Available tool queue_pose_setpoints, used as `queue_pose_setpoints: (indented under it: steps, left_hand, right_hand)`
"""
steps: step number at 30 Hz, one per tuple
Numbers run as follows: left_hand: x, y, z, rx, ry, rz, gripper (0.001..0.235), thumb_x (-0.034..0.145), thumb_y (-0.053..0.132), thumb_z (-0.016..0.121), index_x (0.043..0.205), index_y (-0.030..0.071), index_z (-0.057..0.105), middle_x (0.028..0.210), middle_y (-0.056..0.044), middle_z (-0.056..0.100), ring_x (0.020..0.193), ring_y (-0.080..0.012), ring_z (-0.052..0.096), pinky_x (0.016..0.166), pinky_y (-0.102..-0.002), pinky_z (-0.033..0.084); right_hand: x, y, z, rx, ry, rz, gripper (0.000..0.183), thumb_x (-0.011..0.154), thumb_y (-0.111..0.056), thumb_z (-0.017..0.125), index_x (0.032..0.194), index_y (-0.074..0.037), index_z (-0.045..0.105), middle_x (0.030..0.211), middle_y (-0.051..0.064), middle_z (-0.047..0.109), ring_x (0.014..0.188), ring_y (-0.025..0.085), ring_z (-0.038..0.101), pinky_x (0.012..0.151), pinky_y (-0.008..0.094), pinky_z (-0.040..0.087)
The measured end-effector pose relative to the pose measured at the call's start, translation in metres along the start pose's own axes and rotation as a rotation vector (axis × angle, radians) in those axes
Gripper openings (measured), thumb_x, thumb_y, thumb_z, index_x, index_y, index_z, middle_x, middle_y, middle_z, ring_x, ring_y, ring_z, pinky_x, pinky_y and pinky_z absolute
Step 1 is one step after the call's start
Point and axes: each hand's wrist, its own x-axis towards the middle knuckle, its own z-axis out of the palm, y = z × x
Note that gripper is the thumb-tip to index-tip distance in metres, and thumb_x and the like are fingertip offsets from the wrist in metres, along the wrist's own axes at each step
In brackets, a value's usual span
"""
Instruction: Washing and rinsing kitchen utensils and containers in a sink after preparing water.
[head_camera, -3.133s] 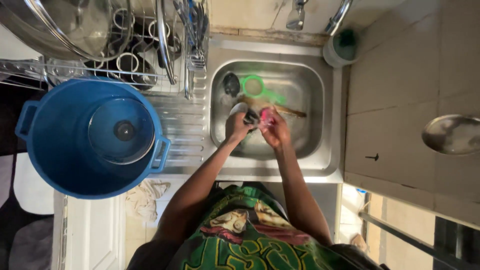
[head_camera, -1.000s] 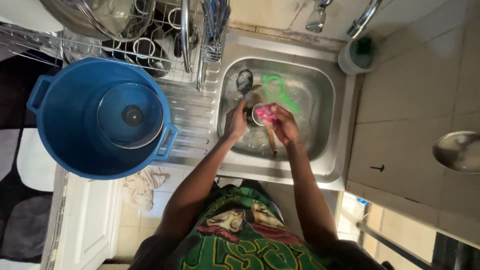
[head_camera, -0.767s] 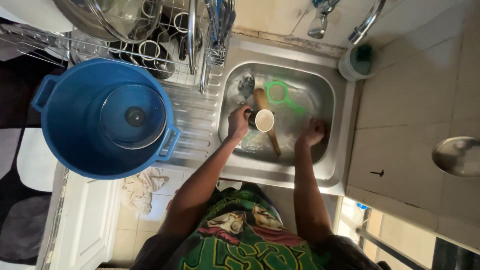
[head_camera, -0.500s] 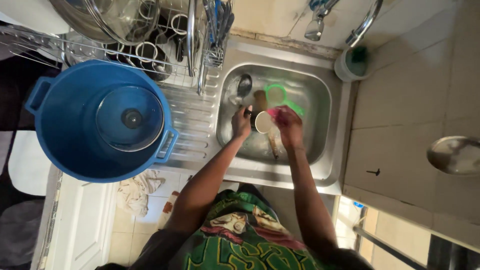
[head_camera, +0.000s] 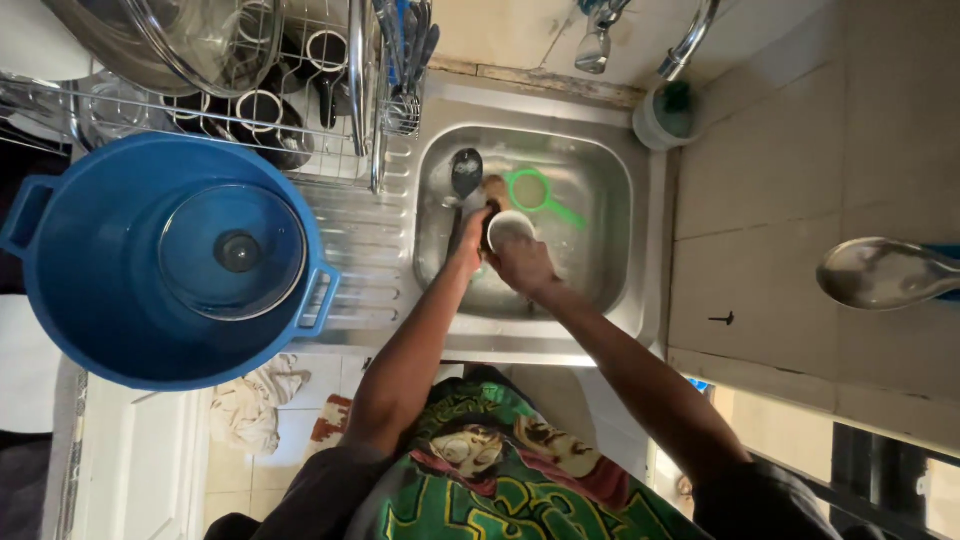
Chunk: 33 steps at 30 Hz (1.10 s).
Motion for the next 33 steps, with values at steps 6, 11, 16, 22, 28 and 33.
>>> queue_pose_setpoints:
  steps: [6, 11, 16, 22, 28, 33]
  left_hand:
    - [-0.067, 0.009, -0.016, -0.385, -0.120, -0.101, 0.038, 0.088, 0.043, 0.081, 0.107, 0.010, 0.078, 0.105, -0.010, 0.076, 0.088, -0.0274, 0.071, 0.066, -0.034, 0.048]
    - [-0.072, 0.034, -0.019, -0.784, -0.267, -0.080, 0.034, 0.094, 0.036, 0.084, 0.094, 0.002, 0.078, 0.094, -0.014, 0.080, 0.083, -0.0267, 0.076, 0.078, -0.038, 0.062]
    - [-0.078, 0.065, -0.004, -0.577, -0.054, -0.134, 0.046, 0.092, 0.043, 0.080, 0.113, 0.002, 0.078, 0.112, -0.015, 0.080, 0.105, -0.0286, 0.074, 0.097, -0.046, 0.056]
    - [-0.038, 0.040, 0.016, -0.762, 0.006, -0.028, 0.042, 0.079, 0.035, 0.094, 0.105, 0.008, 0.075, 0.097, -0.010, 0.073, 0.089, -0.0241, 0.070, 0.081, -0.042, 0.061]
    - [-0.032, 0.028, 0.010, -0.720, -0.105, -0.173, 0.031, 0.086, 0.041, 0.085, 0.097, 0.014, 0.074, 0.093, -0.006, 0.079, 0.086, -0.0269, 0.076, 0.088, -0.047, 0.062]
    - [-0.128, 0.094, -0.013, -0.827, -0.096, -0.116, 0.022, 0.084, 0.029, 0.085, 0.087, 0.010, 0.075, 0.086, -0.009, 0.076, 0.075, -0.0246, 0.076, 0.075, -0.041, 0.067]
  right_hand:
    - [0.024, -0.009, 0.034, 0.504, 0.169, 0.147, 0.037, 0.102, -0.037, 0.064, 0.115, -0.003, 0.070, 0.108, 0.025, 0.072, 0.111, 0.049, 0.070, 0.092, 0.064, 0.058]
    - [-0.015, 0.010, 0.015, 0.143, 0.255, -0.439, 0.041, 0.092, -0.008, 0.046, 0.128, -0.015, 0.064, 0.128, 0.011, 0.062, 0.132, 0.044, 0.059, 0.100, 0.053, 0.059]
    - [0.018, -0.001, 0.028, 0.230, 0.111, -0.221, 0.017, 0.090, -0.006, 0.061, 0.105, -0.001, 0.069, 0.099, 0.025, 0.076, 0.103, 0.049, 0.074, 0.076, 0.061, 0.060]
    - [-0.006, 0.016, 0.001, -0.170, 0.307, -0.361, 0.053, 0.096, -0.008, 0.061, 0.147, -0.022, 0.064, 0.151, 0.002, 0.059, 0.145, 0.030, 0.049, 0.086, 0.047, 0.062]
    - [0.000, 0.021, -0.004, 0.357, 0.266, -0.356, 0.027, 0.083, -0.008, 0.082, 0.109, -0.011, 0.078, 0.104, 0.008, 0.072, 0.117, 0.038, 0.065, 0.086, 0.052, 0.061]
    - [-0.014, 0.092, 0.050, 1.377, 0.664, -0.245, 0.015, 0.094, 0.002, 0.076, 0.108, 0.001, 0.078, 0.106, 0.021, 0.079, 0.103, 0.042, 0.075, 0.099, 0.056, 0.060]
